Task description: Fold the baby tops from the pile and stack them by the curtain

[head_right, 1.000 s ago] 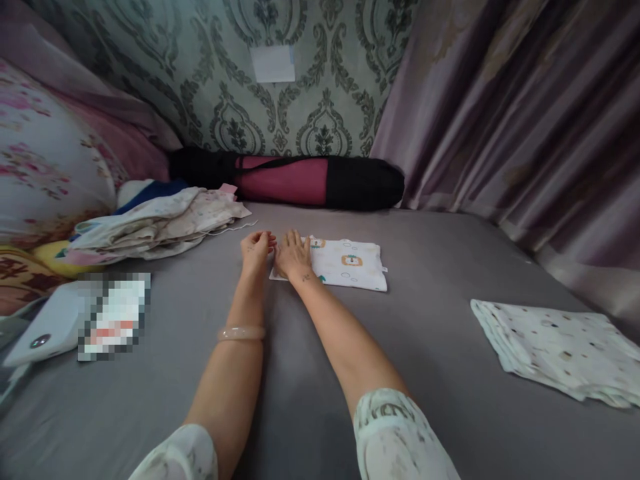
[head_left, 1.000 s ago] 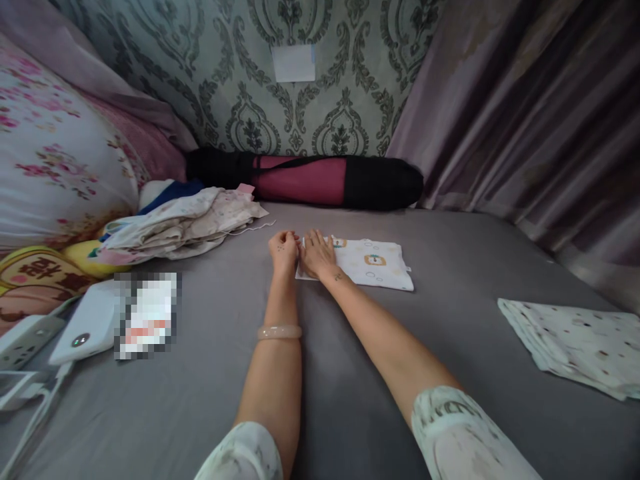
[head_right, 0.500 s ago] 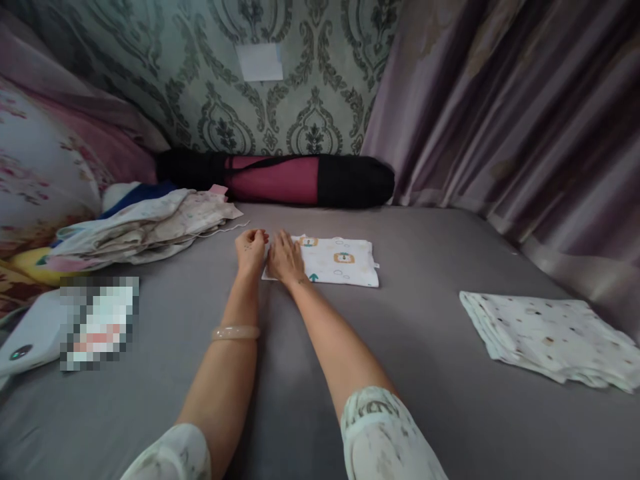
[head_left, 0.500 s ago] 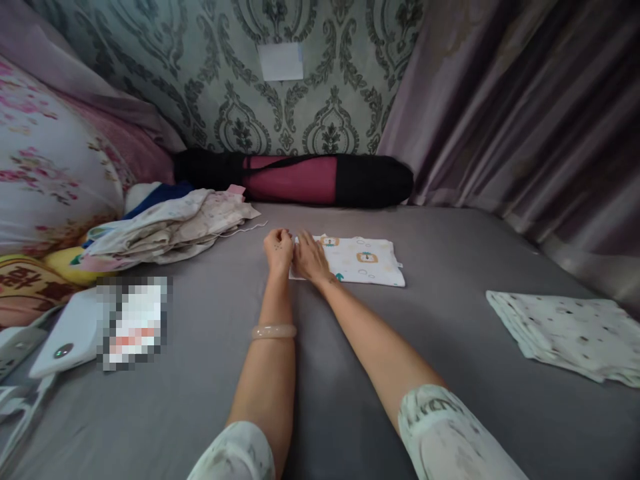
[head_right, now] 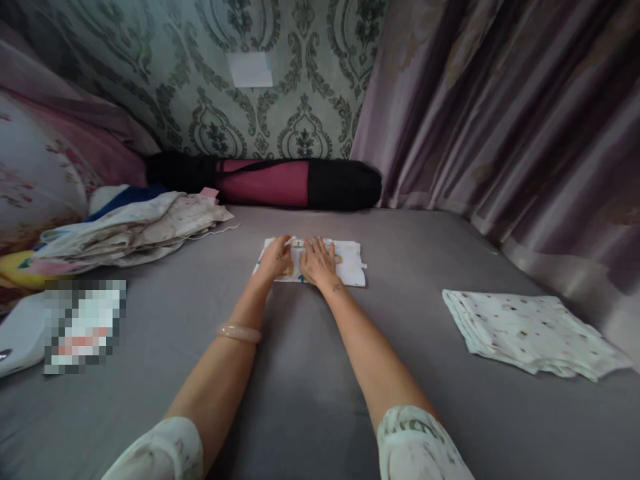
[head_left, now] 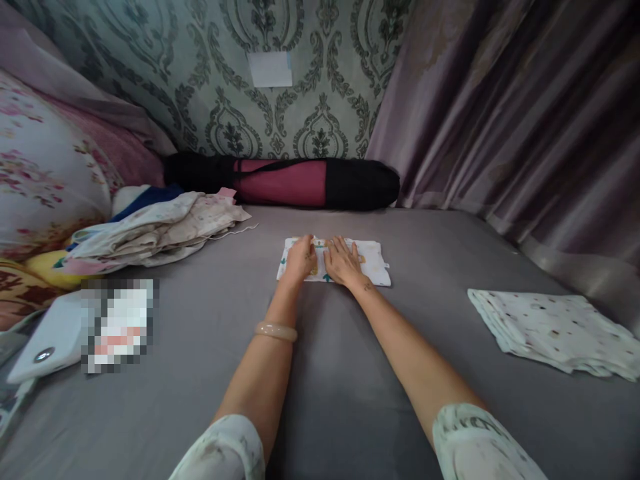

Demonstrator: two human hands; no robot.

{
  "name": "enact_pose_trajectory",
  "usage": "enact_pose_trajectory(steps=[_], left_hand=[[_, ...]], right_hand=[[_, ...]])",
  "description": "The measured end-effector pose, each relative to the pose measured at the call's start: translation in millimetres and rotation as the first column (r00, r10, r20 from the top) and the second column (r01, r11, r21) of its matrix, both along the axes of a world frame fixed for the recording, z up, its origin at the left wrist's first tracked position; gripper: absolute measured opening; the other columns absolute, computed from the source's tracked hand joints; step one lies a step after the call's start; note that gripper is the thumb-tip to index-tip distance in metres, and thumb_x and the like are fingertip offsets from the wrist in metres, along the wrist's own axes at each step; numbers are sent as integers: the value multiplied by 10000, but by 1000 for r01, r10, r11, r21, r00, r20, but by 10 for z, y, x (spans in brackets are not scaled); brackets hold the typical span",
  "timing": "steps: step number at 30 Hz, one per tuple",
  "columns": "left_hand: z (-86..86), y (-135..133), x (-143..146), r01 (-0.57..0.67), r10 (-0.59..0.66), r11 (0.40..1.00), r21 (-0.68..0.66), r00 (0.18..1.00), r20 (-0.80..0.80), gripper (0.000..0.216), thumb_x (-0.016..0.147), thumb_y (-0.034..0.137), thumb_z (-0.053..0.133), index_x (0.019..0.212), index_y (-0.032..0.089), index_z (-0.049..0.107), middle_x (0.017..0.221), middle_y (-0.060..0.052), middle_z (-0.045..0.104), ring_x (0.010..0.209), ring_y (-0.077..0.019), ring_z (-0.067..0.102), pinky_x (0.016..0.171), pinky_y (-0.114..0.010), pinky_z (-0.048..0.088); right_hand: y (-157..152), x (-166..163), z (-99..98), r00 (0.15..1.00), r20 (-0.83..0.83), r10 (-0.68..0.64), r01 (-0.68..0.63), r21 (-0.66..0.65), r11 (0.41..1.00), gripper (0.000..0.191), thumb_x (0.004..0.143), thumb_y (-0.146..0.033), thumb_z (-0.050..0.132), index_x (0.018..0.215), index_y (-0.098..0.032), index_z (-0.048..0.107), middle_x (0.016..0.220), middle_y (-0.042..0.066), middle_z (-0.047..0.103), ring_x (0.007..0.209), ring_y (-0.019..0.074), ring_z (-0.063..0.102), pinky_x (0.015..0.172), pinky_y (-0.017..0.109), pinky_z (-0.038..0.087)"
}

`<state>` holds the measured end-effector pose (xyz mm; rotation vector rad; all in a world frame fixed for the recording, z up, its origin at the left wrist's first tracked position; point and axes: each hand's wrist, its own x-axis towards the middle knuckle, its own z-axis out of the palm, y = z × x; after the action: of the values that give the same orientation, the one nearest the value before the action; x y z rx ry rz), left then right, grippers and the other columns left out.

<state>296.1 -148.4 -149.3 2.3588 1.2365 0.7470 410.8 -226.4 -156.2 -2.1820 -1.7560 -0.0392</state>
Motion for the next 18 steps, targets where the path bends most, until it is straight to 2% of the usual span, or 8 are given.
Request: enact_pose_trajectory(steps=[4,7,14,18], left_hand=[[-119,-127,65,75,-62,996,47,970,-236,452,950,235,348,1380,138,447,1470,-151,432,1383,-279,348,1132,-483,246],[-156,-173,83,64,-51,998,28,942,-333,483,974,275,291,1431,154,392,1529,-121,347,1425,-276,270,1159,-494,178],[-108,-183,65,71,-50,996,48,936,-347,501,973,283,278,1436,126,386,1524,-130,352,1422,-272,279,1153,-489,208],[-71,-200,74,53,-17,993,106,948,-317,501,975,326,296,1421,127,404,1508,-135,380,1418,-276,285,1151,-503,200]], right_hand=[[-3,-9,-41,999,46,12,-10,-36,999,509,989,-321,275,1461,-160,375,1525,96,358,1420,241,251,1155,480,109],[7,-18,-53,998,56,8,-6,-41,999,511,987,-316,271,1465,-166,373,1528,89,354,1418,242,254,1152,476,119],[-13,32,-8,1000,12,22,-22,-56,998,513,989,-316,269,1467,-157,365,1532,99,343,1421,238,252,1152,471,132],[-70,173,21,996,7,-87,87,-10,996,523,987,-304,270,1451,-84,370,1534,147,322,1431,258,223,1153,485,111]])
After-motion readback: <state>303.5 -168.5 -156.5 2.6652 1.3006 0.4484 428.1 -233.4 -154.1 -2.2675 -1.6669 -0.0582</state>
